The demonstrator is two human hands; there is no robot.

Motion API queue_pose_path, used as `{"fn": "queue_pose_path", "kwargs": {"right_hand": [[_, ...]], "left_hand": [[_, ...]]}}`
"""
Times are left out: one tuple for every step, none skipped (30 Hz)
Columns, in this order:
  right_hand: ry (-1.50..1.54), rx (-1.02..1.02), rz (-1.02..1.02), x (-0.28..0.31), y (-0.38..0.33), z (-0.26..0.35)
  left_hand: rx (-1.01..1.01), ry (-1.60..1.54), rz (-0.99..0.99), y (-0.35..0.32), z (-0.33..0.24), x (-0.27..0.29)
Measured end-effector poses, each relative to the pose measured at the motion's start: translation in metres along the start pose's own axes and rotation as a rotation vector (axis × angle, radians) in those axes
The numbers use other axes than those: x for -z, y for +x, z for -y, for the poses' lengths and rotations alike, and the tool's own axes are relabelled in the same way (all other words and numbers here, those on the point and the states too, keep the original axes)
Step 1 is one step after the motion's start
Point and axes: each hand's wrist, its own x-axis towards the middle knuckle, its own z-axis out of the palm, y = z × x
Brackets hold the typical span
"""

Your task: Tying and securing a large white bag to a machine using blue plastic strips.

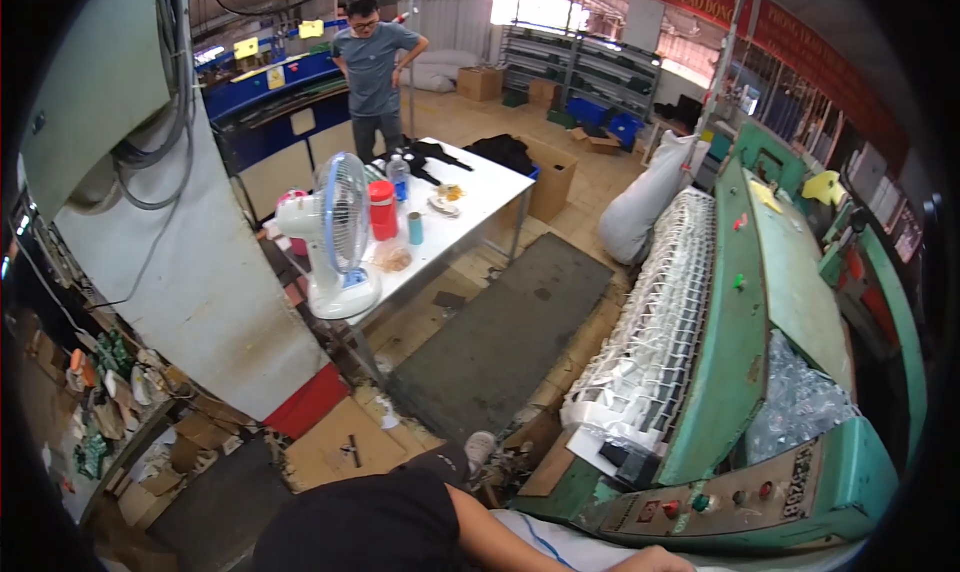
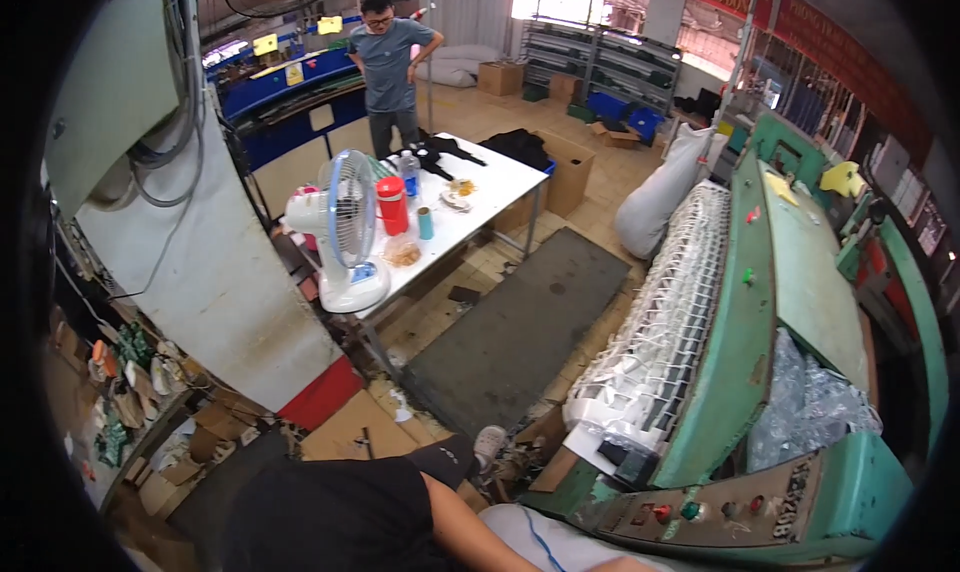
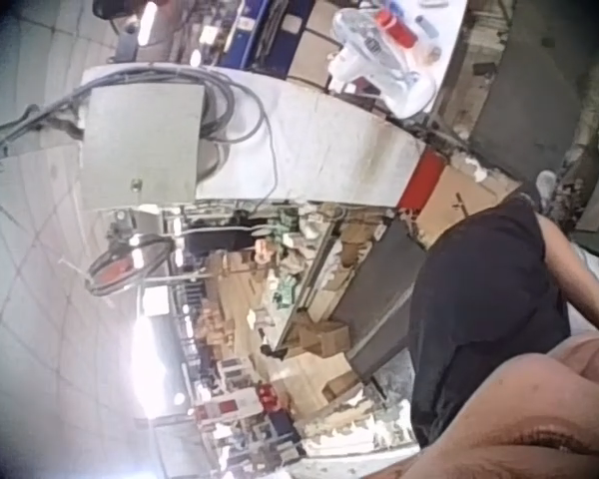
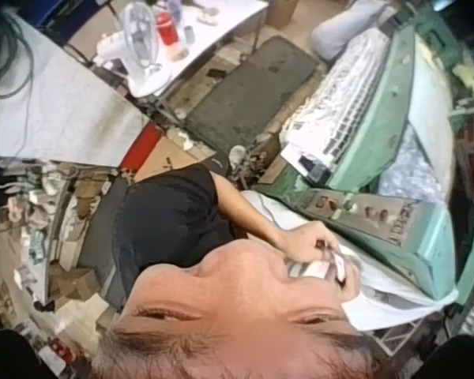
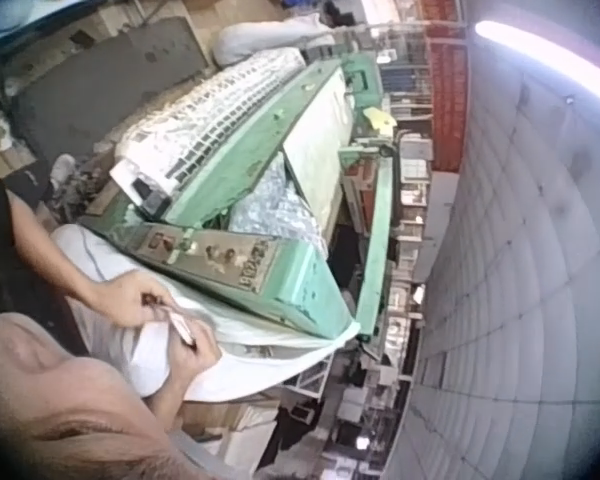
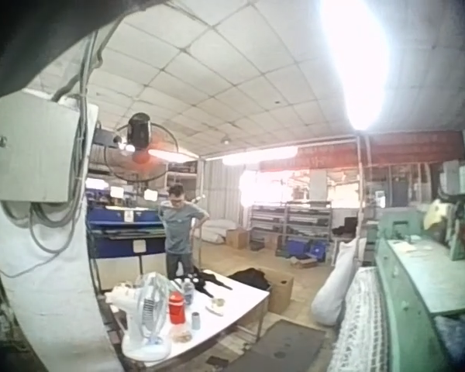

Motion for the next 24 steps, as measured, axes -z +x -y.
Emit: {"fn": "queue_pose_path", "kwargs": {"right_hand": [[0.054, -0.105, -0.096, -0.008, -0.002, 0.002], [0.023, -0.112, -0.116, -0.009, -0.002, -0.002], [0.093, -0.153, -0.095, -0.007, -0.004, -0.007], [0.174, -0.187, -0.065, -0.007, -0.003, -0.009], [0.177, -0.201, -0.095, -0.011, -0.003, -0.009], [0.161, -0.203, -0.101, -0.013, -0.003, -0.006], [0.19, -0.23, -0.13, -0.019, -0.002, -0.004], [0.219, -0.257, -0.155, -0.023, -0.002, -0.005], [0.225, -0.21, -0.23, -0.028, -0.014, -0.019], [0.221, -0.209, -0.221, -0.035, -0.015, -0.021], [0.278, -0.117, -0.366, -0.042, -0.018, -0.019], [0.336, -0.024, -0.513, -0.044, -0.022, -0.018], [0.233, -0.066, -0.528, -0.041, -0.022, -0.014], [0.231, -0.07, -0.532, -0.041, -0.023, -0.011], [0.218, -0.066, -0.568, -0.042, -0.024, -0.006], [0.203, -0.062, -0.606, -0.043, -0.026, -0.003], [0.2, -0.065, -0.613, -0.041, -0.028, -0.005], [0.243, -0.08, -0.563, -0.038, -0.031, -0.011], [0.284, -0.094, -0.51, -0.035, -0.032, -0.015], [0.28, -0.095, -0.512, -0.033, -0.033, -0.017], [0.275, -0.118, -0.482, -0.032, -0.033, -0.02], [0.267, -0.141, -0.452, -0.029, -0.03, -0.016], [0.225, -0.119, -0.452, -0.027, -0.021, -0.012], [0.218, -0.121, -0.454, -0.026, -0.016, -0.011]], "left_hand": [[-0.002, 0.058, 0.053, 0.004, 0.001, 0.007], [-0.006, 0.114, 0.105, 0.007, 0.0, 0.015], [-0.017, 0.1, 0.137, 0.006, -0.001, 0.02], [0.016, 0.128, 0.129, 0.001, -0.004, 0.024], [0.05, 0.156, 0.118, 0.0, -0.005, 0.025], [0.043, 0.146, 0.13, 0.001, -0.005, 0.023], [-0.017, 0.078, 0.164, 0.002, -0.004, 0.025], [-0.076, 0.008, 0.193, 0.002, -0.002, 0.024], [-0.235, 0.069, 0.231, 0.004, 0.004, 0.024], [-0.237, 0.062, 0.224, 0.003, 0.005, 0.017], [-0.17, -0.056, 0.256, 0.0, 0.005, 0.007], [-0.103, -0.173, 0.289, -0.001, 0.005, -0.001], [-0.055, -0.082, 0.34, 0.004, 0.002, 0.0], [-0.052, -0.082, 0.345, 0.004, -0.002, -0.001], [-0.226, -0.082, 0.354, 0.004, -0.008, -0.004], [-0.4, -0.082, 0.365, 0.003, -0.014, -0.005], [-0.408, -0.075, 0.391, 0.005, -0.014, -0.004], [-0.406, -0.075, 0.399, 0.007, -0.01, -0.004], [-0.384, -0.061, 0.419, 0.01, -0.008, -0.005], [-0.362, -0.046, 0.438, 0.011, -0.006, -0.005], [-0.333, -0.019, 0.434, 0.01, -0.004, -0.004], [-0.336, -0.025, 0.438, 0.012, 0.0, -0.003], [-0.405, 0.025, 0.36, 0.015, 0.006, 0.0], [-0.472, 0.076, 0.282, 0.016, 0.006, 0.003]]}}
